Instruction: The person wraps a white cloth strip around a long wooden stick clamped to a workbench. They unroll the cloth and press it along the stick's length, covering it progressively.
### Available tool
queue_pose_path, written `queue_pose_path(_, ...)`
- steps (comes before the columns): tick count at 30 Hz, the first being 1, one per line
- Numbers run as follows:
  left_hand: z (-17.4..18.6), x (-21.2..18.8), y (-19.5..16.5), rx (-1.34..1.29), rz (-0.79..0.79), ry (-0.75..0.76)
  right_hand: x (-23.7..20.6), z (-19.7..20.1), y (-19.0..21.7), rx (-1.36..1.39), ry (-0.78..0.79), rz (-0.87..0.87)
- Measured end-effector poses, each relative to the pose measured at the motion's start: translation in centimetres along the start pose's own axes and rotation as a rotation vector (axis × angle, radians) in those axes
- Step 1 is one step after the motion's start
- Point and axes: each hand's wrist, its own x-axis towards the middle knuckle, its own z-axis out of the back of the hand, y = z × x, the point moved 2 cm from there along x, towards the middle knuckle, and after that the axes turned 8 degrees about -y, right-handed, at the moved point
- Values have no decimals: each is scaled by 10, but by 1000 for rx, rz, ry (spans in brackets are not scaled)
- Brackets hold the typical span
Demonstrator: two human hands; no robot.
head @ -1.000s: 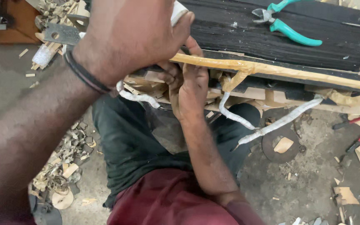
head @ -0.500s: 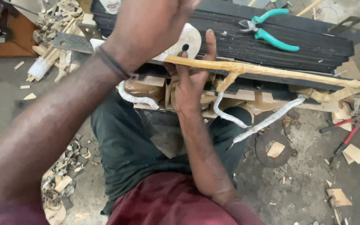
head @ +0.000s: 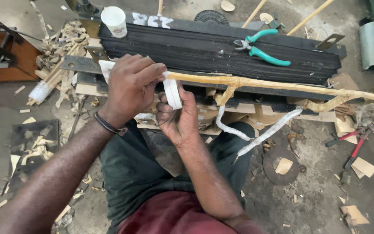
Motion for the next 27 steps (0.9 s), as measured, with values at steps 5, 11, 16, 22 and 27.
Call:
queue_pose_path(5, 0, 1, -3, 3, 11, -7, 5, -8, -11, 132, 25, -82)
queue_pose_path(11, -3, 0, -12, 41, 81, 55, -8, -12, -16, 254, 76, -123)
queue_pose_path(16, 2, -6, -36, 132, 40, -168, -8, -6, -12, 146, 60, -58)
queue_pose_path(22, -6, -30, -75, 263, 342, -154, -19, 19, -19, 46, 29, -16)
queue_pose_path(27, -10, -39, -89, 316, 363, -65, -28, 35, -25, -99, -160, 51)
